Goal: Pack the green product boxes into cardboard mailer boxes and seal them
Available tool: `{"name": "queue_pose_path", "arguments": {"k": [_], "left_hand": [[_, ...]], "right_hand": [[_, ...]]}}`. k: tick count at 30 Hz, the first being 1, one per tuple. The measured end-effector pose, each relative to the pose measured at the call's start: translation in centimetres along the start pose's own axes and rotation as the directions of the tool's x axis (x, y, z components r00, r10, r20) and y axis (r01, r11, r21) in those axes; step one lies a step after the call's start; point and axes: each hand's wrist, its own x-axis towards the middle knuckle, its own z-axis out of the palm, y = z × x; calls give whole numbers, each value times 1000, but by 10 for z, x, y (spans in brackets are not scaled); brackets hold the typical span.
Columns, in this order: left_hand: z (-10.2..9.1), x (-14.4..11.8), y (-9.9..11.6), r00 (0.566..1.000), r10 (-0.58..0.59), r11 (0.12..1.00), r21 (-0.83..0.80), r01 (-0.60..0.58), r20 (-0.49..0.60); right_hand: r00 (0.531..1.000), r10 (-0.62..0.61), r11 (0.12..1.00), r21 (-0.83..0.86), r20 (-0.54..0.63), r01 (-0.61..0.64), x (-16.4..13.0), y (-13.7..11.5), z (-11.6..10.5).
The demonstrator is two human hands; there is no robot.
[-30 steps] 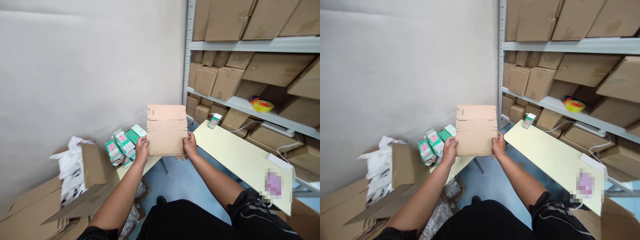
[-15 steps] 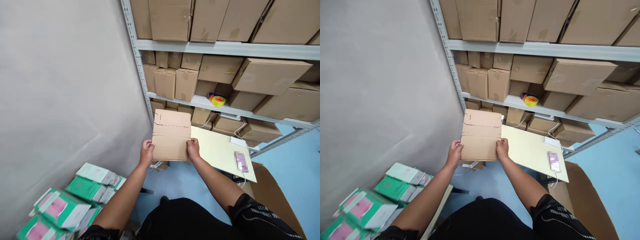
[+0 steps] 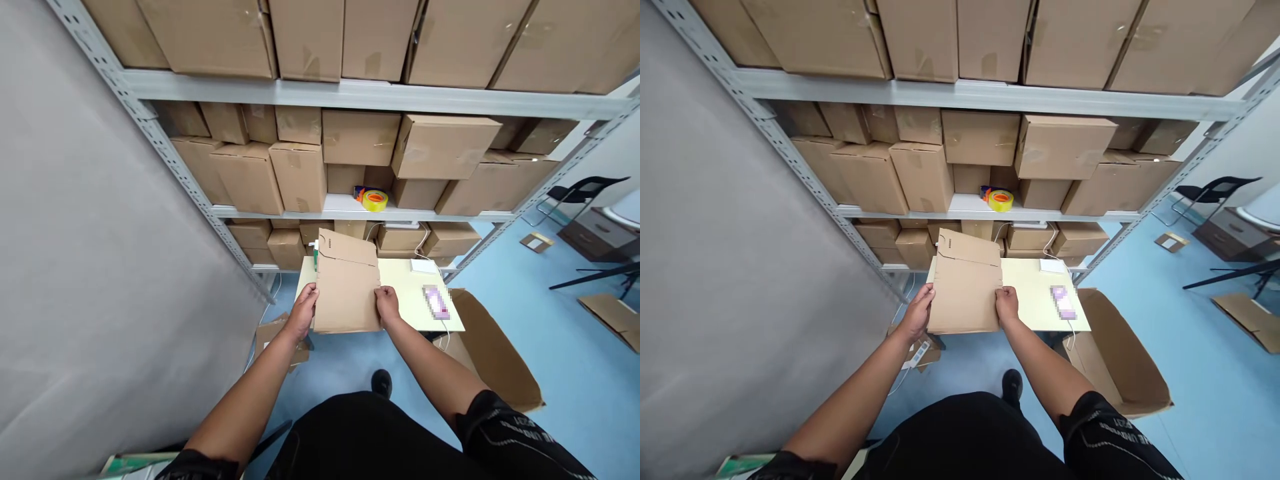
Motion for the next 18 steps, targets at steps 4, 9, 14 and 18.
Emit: {"name": "queue_pose_path", "arguments": {"k": [4,9,14,18], "left_hand": [[40,28,-6,999,-11,1000,-1,11,50],[97,60,-18,999,-51,992,116,52,-8],[143,88,-34,998,-34,979,200,46,-61],[159,104,-44,996,-66,982,175,76,-63]], "right_hand": [[996,38,993,-119,85,-28,44,18,-15],[962,75,974,-225,261,-15,96,31,-36],[941,70,958,-285,331,29,141,27,-54],[936,93,947,-322,341,23,162,21,-64]]}}
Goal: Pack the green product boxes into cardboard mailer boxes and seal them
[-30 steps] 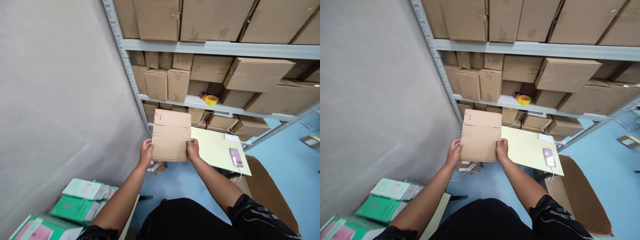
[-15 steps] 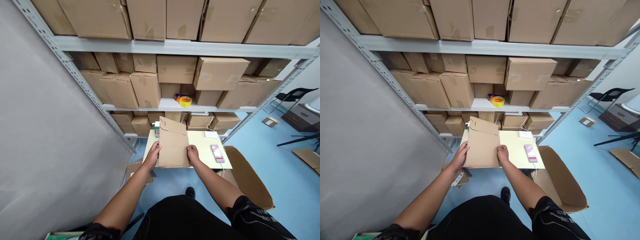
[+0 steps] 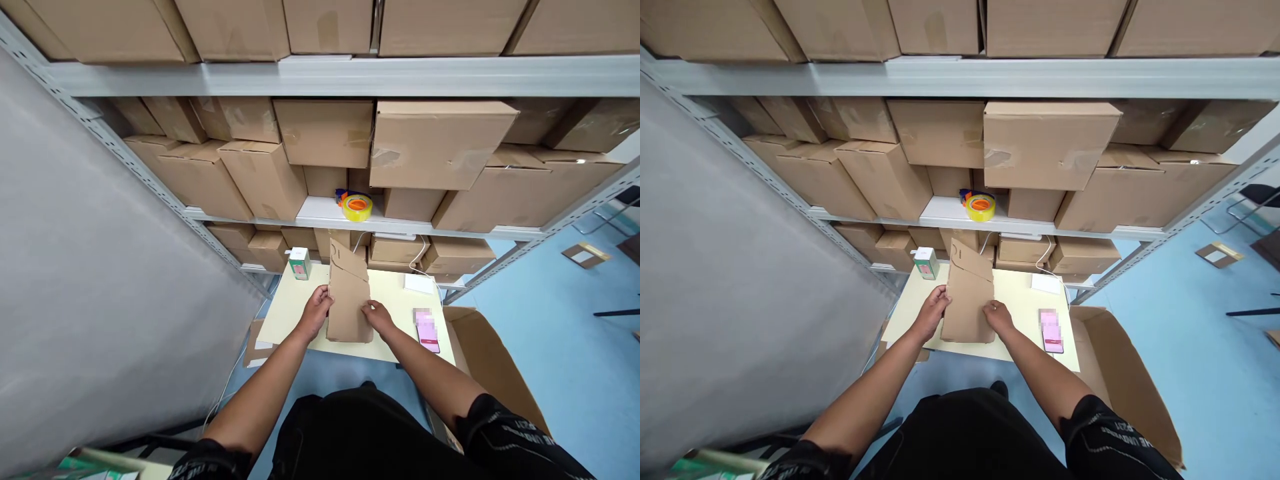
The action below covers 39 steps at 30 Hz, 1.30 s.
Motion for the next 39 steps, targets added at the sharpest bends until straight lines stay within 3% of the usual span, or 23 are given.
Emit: {"name": "queue_pose_path", "arguments": {"k": [5,12,18,25,32,36,39], "left_hand": [[10,15,-17,997,-70,998,0,70,45],[27,34,-38,988,-90,990,117,75,126],[24,45,-46,964,-128,973,219,75,235],[18,48,-62,922,-204,972,179,151,330],[12,49,-61,922,-236,962,206,178,306],[10,49,-63,943,-204,960,242,140,264],[10,50,-65,974,-127,949,309,64,190]], "right_hand": [[997,20,994,104,69,-27,-3,-7,2],[989,-113,948,309,92,80,-16,-34,20],[997,-28,913,408,66,-2,-18,-44,25],[1000,-16,911,412,22,6,-16,-35,31],[1000,5,906,423,19,-12,-17,-29,29],[1000,-27,940,340,1,25,-16,-28,29],[990,-112,972,198,-82,127,-14,-29,25]]}}
